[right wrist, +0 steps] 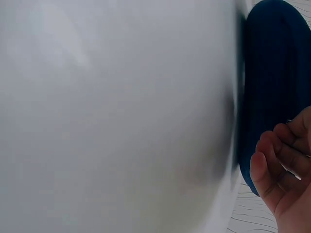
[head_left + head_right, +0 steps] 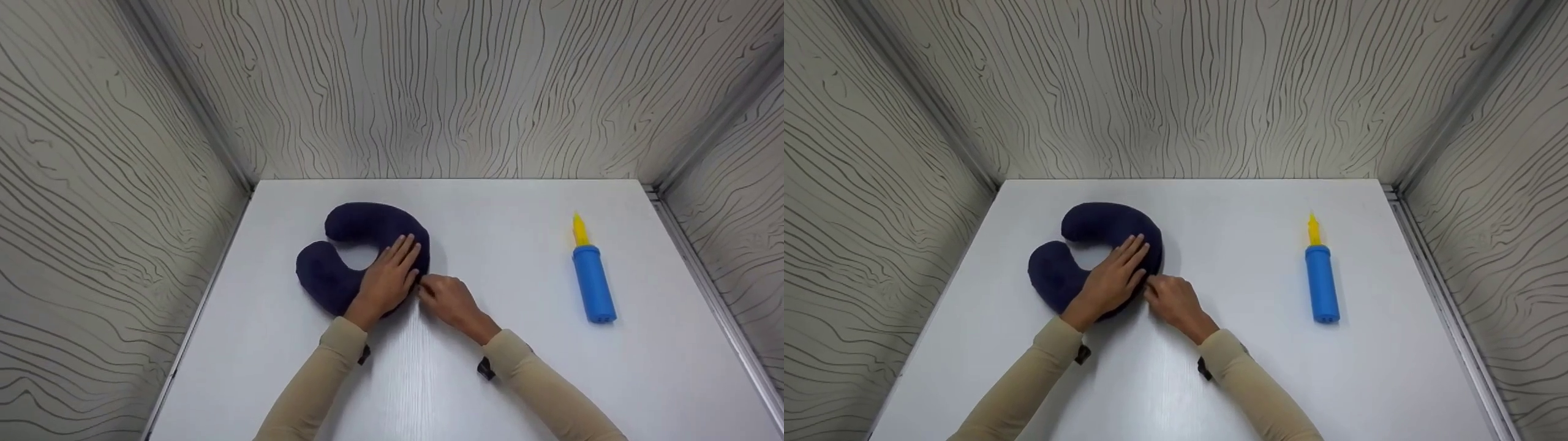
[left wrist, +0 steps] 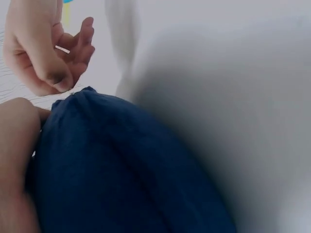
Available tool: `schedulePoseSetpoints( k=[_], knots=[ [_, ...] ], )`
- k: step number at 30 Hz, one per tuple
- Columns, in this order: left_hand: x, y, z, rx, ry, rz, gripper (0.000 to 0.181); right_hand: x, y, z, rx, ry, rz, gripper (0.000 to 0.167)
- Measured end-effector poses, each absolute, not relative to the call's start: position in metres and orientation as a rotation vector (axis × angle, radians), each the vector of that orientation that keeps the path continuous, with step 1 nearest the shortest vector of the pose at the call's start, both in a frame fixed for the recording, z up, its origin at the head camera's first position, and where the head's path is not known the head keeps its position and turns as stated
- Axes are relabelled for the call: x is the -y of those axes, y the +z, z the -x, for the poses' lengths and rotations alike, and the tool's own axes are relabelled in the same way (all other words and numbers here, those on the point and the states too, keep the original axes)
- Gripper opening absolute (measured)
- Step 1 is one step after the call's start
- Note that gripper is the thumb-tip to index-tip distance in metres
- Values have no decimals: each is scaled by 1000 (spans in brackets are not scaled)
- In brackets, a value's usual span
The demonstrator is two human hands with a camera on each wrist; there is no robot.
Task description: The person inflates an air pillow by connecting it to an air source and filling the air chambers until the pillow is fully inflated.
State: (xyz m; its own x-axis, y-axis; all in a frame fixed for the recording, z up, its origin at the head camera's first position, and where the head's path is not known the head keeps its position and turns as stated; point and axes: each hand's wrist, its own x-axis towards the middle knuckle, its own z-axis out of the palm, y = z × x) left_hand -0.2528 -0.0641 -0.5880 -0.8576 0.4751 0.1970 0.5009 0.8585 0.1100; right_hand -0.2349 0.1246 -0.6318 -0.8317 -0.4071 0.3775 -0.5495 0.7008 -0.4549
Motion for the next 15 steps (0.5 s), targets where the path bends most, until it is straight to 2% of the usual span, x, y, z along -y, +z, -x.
schedulePoseSetpoints(
  k=[15],
  knots=[
    [70,-596,253,2847,-198,803,57,-121,-638,240,2546,598,-800,19]
  ],
)
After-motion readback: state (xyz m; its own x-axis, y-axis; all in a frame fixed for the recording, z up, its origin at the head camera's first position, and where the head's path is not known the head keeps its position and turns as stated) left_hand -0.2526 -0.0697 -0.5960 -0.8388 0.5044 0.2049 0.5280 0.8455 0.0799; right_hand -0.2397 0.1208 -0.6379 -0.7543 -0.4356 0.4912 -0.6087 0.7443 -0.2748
